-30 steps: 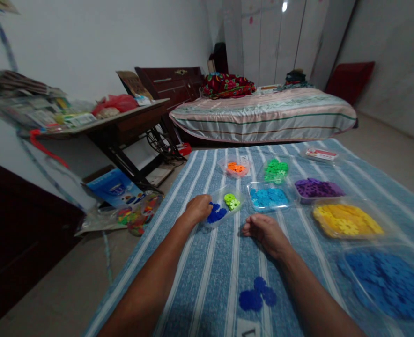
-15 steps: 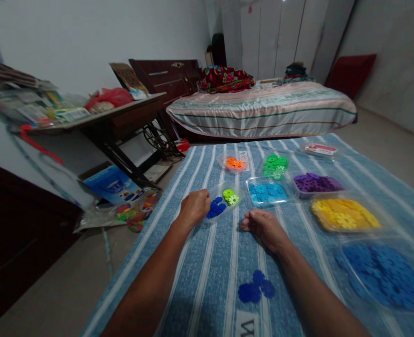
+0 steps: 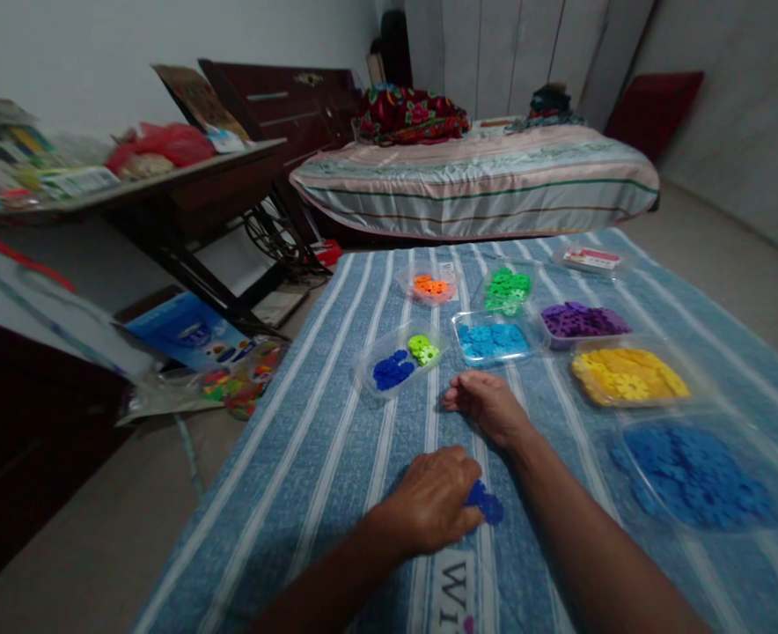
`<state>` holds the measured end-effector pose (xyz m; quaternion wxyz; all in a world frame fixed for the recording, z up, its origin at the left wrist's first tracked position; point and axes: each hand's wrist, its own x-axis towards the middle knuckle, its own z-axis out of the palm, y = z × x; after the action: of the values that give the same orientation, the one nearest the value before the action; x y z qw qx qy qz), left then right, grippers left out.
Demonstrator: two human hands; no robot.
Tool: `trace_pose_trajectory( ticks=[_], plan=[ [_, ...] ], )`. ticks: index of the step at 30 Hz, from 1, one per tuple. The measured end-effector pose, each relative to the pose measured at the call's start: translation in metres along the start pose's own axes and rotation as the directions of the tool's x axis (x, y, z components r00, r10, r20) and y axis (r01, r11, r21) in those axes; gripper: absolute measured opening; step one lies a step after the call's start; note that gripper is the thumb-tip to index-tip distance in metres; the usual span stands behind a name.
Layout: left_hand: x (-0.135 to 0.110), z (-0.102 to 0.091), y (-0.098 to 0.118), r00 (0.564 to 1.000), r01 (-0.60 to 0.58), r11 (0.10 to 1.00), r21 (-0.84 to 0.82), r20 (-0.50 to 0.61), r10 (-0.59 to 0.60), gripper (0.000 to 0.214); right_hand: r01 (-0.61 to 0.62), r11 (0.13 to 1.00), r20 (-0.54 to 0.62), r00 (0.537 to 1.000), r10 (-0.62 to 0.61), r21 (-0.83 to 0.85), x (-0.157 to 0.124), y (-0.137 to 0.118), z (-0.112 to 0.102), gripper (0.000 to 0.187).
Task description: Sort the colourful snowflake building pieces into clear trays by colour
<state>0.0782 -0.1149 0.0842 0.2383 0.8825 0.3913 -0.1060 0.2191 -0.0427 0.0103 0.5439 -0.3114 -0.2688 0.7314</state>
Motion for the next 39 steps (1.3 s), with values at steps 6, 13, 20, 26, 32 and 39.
trace_pose_trajectory(
  ticks=[6,13,20,26,32,39],
  plan=[
    [0.011,0.017,0.022,0.995,0.067,0.998,0.000,-0.073,-0.067,0.033,-0.013,1.000,0.005,1.000,0.013,0.008,-0.001,-0.001,0.001,0.026],
    [0.023,0.023,0.030,0.996,0.084,0.995,-0.048,0.021,-0.083,0.024,-0.008,1.000,0.014,1.000,0.008,0.005,-0.003,-0.002,0.003,0.028],
    [0.016,0.014,0.026,0.999,0.052,0.998,-0.029,0.005,-0.052,0.016,-0.006,1.000,0.009,1.000,0.006,0.010,-0.001,0.000,0.002,0.026],
    [0.010,0.013,0.023,0.998,0.058,0.998,-0.013,0.001,-0.058,0.017,-0.010,1.000,-0.003,1.000,0.010,0.008,-0.001,0.001,0.001,0.027],
    [0.006,0.012,0.021,0.987,0.160,0.987,0.017,0.025,-0.160,0.024,-0.007,1.000,0.003,1.000,0.007,0.001,-0.001,0.001,0.001,0.028],
    [0.007,0.007,0.024,0.988,0.143,0.989,0.026,0.062,-0.145,0.024,-0.011,1.000,-0.001,1.000,0.011,-0.002,0.000,0.002,0.001,0.028]
  ],
)
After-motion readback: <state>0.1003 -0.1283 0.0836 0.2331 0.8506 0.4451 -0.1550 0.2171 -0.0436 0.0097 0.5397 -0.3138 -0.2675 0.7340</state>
